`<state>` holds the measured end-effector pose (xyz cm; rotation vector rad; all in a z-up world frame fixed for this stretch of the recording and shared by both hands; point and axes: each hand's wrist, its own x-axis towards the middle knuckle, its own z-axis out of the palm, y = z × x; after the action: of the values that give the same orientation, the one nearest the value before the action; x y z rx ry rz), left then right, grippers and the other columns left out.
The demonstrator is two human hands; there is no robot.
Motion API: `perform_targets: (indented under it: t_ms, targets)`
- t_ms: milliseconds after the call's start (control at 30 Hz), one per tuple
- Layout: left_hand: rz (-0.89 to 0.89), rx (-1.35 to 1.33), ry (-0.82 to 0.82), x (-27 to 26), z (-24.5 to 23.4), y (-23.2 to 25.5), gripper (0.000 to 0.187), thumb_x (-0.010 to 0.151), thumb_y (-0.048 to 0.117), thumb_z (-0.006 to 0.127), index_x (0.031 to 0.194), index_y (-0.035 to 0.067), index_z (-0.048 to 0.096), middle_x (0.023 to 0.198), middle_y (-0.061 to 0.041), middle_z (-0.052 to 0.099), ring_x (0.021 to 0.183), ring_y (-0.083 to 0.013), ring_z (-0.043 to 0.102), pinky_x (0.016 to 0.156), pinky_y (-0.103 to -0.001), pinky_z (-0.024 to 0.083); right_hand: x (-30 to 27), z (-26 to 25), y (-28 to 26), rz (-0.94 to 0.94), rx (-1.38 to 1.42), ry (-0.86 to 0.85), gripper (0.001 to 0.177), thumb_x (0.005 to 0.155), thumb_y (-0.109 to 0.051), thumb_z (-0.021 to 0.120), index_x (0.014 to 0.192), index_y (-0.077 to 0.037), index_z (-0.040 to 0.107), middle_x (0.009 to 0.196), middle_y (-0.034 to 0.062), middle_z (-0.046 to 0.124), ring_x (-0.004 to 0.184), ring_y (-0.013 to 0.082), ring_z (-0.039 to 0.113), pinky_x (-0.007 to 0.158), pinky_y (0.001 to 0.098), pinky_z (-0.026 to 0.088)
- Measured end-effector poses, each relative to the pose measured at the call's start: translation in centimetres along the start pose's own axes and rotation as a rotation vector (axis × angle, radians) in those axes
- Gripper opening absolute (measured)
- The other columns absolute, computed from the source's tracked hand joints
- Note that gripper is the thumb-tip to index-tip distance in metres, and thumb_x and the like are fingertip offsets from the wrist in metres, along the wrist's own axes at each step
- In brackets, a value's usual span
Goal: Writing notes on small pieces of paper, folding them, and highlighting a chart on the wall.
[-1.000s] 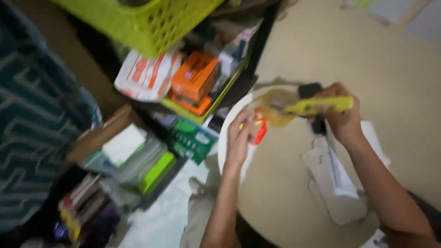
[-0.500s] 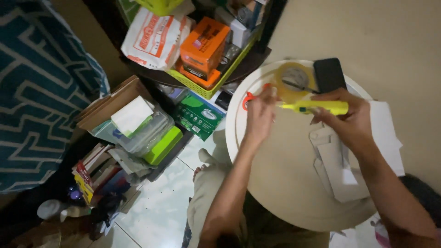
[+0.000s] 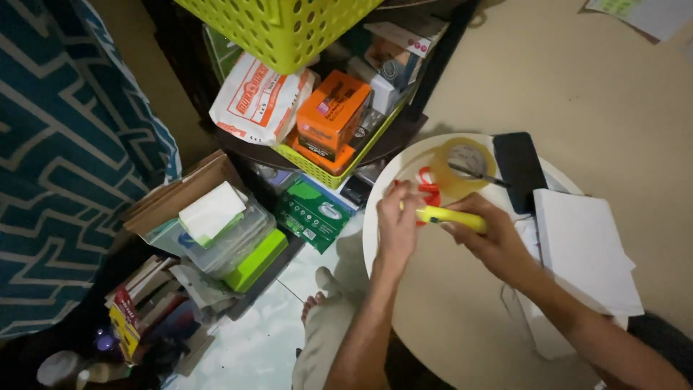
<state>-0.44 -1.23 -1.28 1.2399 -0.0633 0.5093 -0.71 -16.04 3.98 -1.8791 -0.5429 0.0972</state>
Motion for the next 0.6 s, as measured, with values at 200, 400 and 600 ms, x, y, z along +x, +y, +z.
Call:
perform_targets:
  t_ms: [200, 400, 600]
  targets:
    - [-0.028, -0.054, 0.069, -0.3, -1.8, -0.5, 0.028, 0.088, 0.016, 0.046, 0.061, 0.009, 0.051, 0.058, 0.003, 0.046, 0.055, -0.0082, 0.045, 0.058, -0.023, 0.040, 0.6, 2.3, -2.6, 0.042, -0.068, -0.025, 0.015, 0.079, -0.006, 0.066, 0.094, -0.001, 0.063, 0.060, 0.0080, 0.053, 0.051, 0.0142, 0.045, 0.049, 0.0276, 0.041]
    - [0.030, -0.113, 0.043, 0.7, -1.9, -0.5, 0.030, 0.092, 0.026, 0.043, 0.072, 0.009, 0.057, 0.058, 0.003, 0.046, 0.056, -0.0068, 0.046, 0.053, -0.021, 0.039, 3.2, 0.3, -3.4, -0.076, -0.113, -0.035, 0.021, 0.077, -0.011, 0.069, 0.096, -0.005, 0.064, 0.058, 0.0081, 0.056, 0.048, 0.0141, 0.046, 0.044, 0.0246, 0.039]
    - [0.318, 0.924, 0.291, 8.2, -5.7, -1.9, 0.044, 0.081, 0.023, 0.062, 0.118, 0.008, 0.045, 0.124, -0.019, 0.042, 0.115, -0.0339, 0.043, 0.096, -0.046, 0.038, 6.9, -6.5, -6.7, -0.526, -0.330, 0.242, 0.017, 0.106, 0.001, 0.052, 0.119, 0.006, 0.043, 0.095, 0.0158, 0.051, 0.071, 0.0184, 0.052, 0.053, 0.0232, 0.039]
